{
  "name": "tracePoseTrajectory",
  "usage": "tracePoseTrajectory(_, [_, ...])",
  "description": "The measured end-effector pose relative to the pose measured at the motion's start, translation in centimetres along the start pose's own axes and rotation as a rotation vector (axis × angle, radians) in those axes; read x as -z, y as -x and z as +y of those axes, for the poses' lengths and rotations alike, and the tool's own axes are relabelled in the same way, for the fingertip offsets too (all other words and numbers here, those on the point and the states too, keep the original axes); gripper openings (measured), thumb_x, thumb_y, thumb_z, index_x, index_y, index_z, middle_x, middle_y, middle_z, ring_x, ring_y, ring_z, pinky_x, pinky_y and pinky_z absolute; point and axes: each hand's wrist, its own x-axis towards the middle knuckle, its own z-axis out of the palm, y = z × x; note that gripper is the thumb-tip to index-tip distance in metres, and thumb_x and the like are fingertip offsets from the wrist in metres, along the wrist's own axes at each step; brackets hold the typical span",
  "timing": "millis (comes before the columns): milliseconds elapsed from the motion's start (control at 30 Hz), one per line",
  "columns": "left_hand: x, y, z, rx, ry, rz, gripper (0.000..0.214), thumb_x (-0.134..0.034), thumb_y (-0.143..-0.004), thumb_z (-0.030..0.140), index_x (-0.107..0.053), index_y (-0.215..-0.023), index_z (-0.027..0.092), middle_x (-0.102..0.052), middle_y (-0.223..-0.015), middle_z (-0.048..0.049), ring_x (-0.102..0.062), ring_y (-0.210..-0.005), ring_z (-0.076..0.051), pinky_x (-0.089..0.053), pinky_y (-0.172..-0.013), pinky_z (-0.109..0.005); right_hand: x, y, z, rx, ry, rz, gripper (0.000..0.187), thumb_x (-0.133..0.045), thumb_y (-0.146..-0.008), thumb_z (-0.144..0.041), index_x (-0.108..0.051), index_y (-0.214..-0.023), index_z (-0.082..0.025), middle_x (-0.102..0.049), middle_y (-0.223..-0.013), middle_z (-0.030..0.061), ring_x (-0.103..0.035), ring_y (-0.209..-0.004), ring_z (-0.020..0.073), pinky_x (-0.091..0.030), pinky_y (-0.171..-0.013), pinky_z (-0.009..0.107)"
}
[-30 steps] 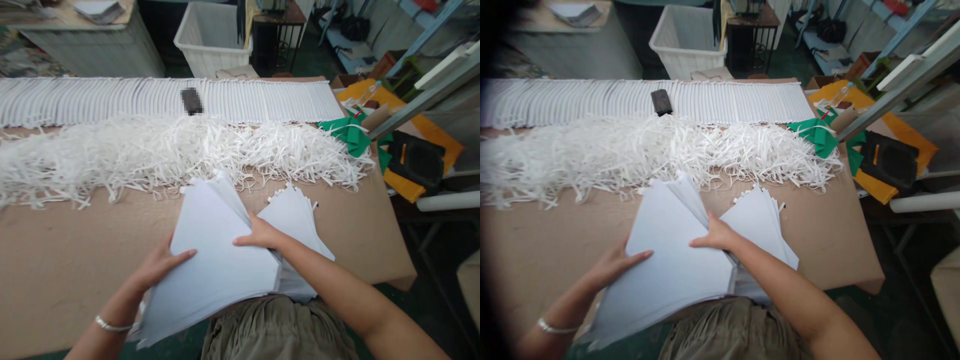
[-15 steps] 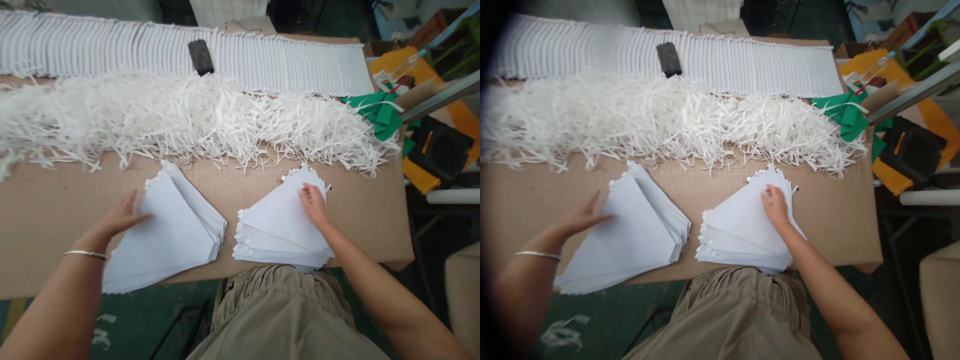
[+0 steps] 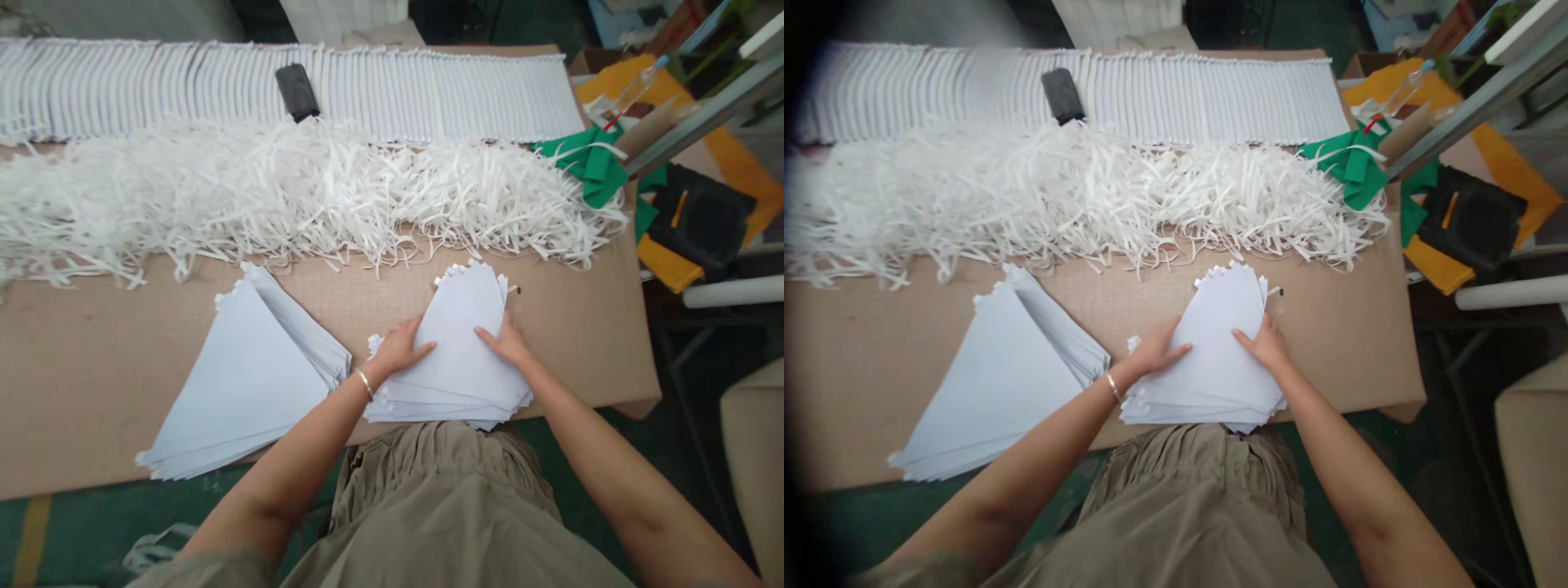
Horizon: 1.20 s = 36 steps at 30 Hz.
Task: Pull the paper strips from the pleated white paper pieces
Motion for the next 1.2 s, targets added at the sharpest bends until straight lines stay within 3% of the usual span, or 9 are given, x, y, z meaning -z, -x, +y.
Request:
tracePoseTrajectory(100, [-0.9,5.5,-1.6,-0.008,-0.054,-0.055,0.092,-0.06,-0.085,0.06,-0.023,-0.156,0.015,-0.03,-0.161,-0.0191,-0.032,-0.148,-0.034,-0.028,-0.12,-0.051,0.2,2.5,2.1,0.016,-0.185,-0.095,0.108,-0.062,-0.075,-0.072,-0.021,-0.155,-0.014,-0.033,-0.157,0.021,-0.035,-0.145,0.0331,-0.03,-0.119,0.049])
tracePoseTrajectory(167, [-1.3,6.8,-2.5,0.019,-0.032,-0.086,0.089,-0.056,-0.087,0.061,-0.021,-0.157,0.017,-0.028,-0.163,-0.017,-0.031,-0.149,-0.032,-0.027,-0.121,-0.05,0.5,3.4,3.3,-0.021,-0.304,-0.111,0.104,-0.057,-0.079,-0.071,-0.017,-0.156,-0.014,-0.033,-0.158,0.0208,-0.041,-0.142,0.0309,-0.034,-0.117,0.048])
tracePoseTrajectory(300, [-2.5,2.5,-1.6,0.146,0.05,0.073,0.08,-0.043,-0.094,0.058,-0.021,-0.156,0.012,-0.026,-0.163,-0.0192,-0.029,-0.15,-0.03,-0.025,-0.123,-0.048,-0.4,4.2,3.1,-0.134,-0.348,0.022,0.097,-0.051,-0.083,-0.07,-0.02,-0.155,-0.013,-0.035,-0.157,0.0233,-0.047,-0.137,0.0334,-0.037,-0.115,0.051])
tracePoseTrajectory(467, [-3.9,-3.9,1.4,0.0,0.087,0.061,0.085,-0.05,-0.091,0.06,-0.025,-0.154,0.009,-0.032,-0.16,-0.0211,-0.03,-0.149,-0.031,-0.022,-0.124,-0.046,-2.0,5.3,2.1,-0.061,-0.28,0.019,0.1,-0.061,-0.077,-0.07,-0.028,-0.153,-0.013,-0.038,-0.156,0.0214,-0.036,-0.145,0.0338,-0.026,-0.121,0.053])
tracePoseTrajectory(667, [-3.9,-4.4,2.3,0.12,0.114,0.025,0.081,-0.043,-0.093,0.063,-0.028,-0.154,0.012,-0.03,-0.161,-0.0194,-0.03,-0.149,-0.032,-0.022,-0.123,-0.051,-1.5,3.3,3.5,-0.126,-0.49,0.039,0.094,-0.053,-0.081,-0.073,-0.028,-0.153,-0.018,-0.043,-0.153,0.0192,-0.043,-0.141,0.0296,-0.035,-0.117,0.047])
tracePoseTrajectory(833, [-3.2,-5.8,2.5,0.005,0.237,-0.084,0.081,-0.043,-0.09,0.067,-0.032,-0.154,0.018,-0.033,-0.161,-0.0105,-0.033,-0.149,-0.024,-0.024,-0.124,-0.039,-1.4,0.9,2.9,-0.145,-0.464,0.079,0.099,-0.061,-0.074,-0.075,-0.033,-0.152,-0.021,-0.046,-0.152,0.0144,-0.044,-0.14,0.03,-0.034,-0.118,0.045])
tracePoseTrajectory(1000, [-4.1,-6.6,2.3,0.054,0.183,0.076,0.078,-0.039,-0.092,0.066,-0.038,-0.151,0.015,-0.039,-0.158,-0.0129,-0.032,-0.149,-0.027,-0.017,-0.126,-0.046,-1.6,-0.2,1.6,-0.128,-0.422,0.112,0.102,-0.061,-0.074,-0.075,-0.033,-0.153,-0.015,-0.042,-0.154,0.0181,-0.034,-0.146,0.0334,-0.025,-0.121,0.05])
tracePoseTrajectory(1100, [-4.2,-7.4,2.8,-0.012,0.228,-0.006,0.075,-0.037,-0.093,0.064,-0.039,-0.151,0.016,-0.04,-0.157,-0.0111,-0.037,-0.147,-0.024,-0.024,-0.125,-0.042,-0.8,-0.8,1.4,-0.096,-0.387,0.042,0.103,-0.061,-0.074,-0.075,-0.032,-0.154,-0.016,-0.039,-0.157,0.0163,-0.029,-0.149,0.0337,-0.022,-0.123,0.051])
tracePoseTrajectory(1200, [-2.4,-6.6,1.7,0.04,0.248,0.004,0.071,-0.029,-0.096,0.064,-0.041,-0.15,0.019,-0.037,-0.159,-0.0079,-0.033,-0.148,-0.023,-0.025,-0.125,-0.04,0.5,0.3,3.7,-0.124,-0.451,0.107,0.098,-0.051,-0.083,-0.074,-0.023,-0.157,-0.016,-0.035,-0.159,0.0175,-0.034,-0.147,0.0306,-0.028,-0.121,0.048])
